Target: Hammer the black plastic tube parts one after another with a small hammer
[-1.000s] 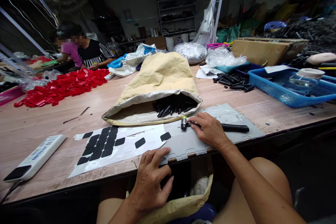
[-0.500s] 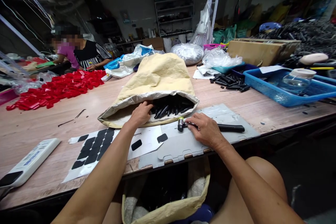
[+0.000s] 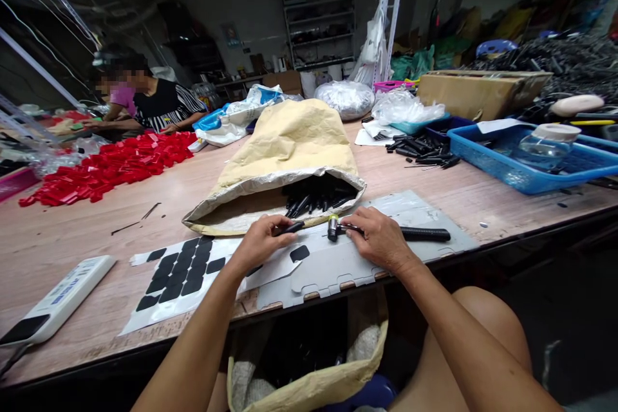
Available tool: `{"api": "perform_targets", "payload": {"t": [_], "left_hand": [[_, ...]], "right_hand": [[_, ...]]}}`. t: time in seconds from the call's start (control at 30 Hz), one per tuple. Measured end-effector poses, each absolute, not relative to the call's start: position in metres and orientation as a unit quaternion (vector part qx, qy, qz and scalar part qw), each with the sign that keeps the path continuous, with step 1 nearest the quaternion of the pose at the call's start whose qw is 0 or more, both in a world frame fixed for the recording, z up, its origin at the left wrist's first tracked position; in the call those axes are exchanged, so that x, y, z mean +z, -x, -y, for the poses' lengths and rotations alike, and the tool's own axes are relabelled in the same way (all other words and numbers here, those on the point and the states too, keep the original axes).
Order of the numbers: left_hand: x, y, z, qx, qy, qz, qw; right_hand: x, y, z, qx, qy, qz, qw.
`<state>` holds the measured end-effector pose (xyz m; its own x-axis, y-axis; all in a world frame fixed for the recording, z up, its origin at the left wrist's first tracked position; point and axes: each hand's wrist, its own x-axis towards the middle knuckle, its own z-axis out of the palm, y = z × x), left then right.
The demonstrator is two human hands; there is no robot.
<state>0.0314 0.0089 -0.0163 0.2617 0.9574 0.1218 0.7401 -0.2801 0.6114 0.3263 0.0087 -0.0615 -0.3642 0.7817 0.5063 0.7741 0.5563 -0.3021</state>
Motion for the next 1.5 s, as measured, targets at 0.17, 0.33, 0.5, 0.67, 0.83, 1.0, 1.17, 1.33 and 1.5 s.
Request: {"api": "perform_targets", "payload": {"t": [0.17, 0.33, 0.5, 0.67, 0.83, 1.0, 1.17, 1.33, 1.5], "left_hand": [[-0.035, -0.04, 0.006, 0.289, -0.776, -0.52, 0.21], [-0.037, -0.034, 0.006, 0.31, -0.762, -0.513, 0.245], [-0.037, -0.032, 0.007, 0.327, -0.746, -0.517, 0.265], [-0.037, -0.031, 0.006, 0.327, -0.743, -0.523, 0.26], [-0.038, -0.032, 0.004, 0.32, -0.751, -0.513, 0.264], [-0.039, -0.033, 0.003, 0.312, -0.766, -0.497, 0.262], [-0.039, -0.033, 0.003, 0.315, -0.762, -0.496, 0.273], [-0.04, -0.033, 0.002, 0.318, -0.751, -0.495, 0.3], [-0.04, -0.031, 0.001, 0.32, -0.752, -0.489, 0.305]], "right_hand": [[-0.061, -0.326, -0.008, -0.001, 0.47, 0.826, 0.311], [-0.062, -0.326, -0.008, -0.006, 0.469, 0.826, 0.311], [-0.061, -0.327, -0.008, -0.001, 0.477, 0.824, 0.306], [-0.06, -0.326, -0.007, 0.0, 0.476, 0.825, 0.306], [-0.062, -0.326, -0.008, -0.008, 0.474, 0.825, 0.307], [-0.056, -0.326, -0.008, -0.003, 0.452, 0.836, 0.311], [-0.034, -0.305, 0.006, 0.026, 0.429, 0.822, 0.374], [-0.02, -0.272, 0.02, 0.087, 0.407, 0.822, 0.388], [-0.015, -0.254, 0.029, 0.065, 0.392, 0.807, 0.437]]}}
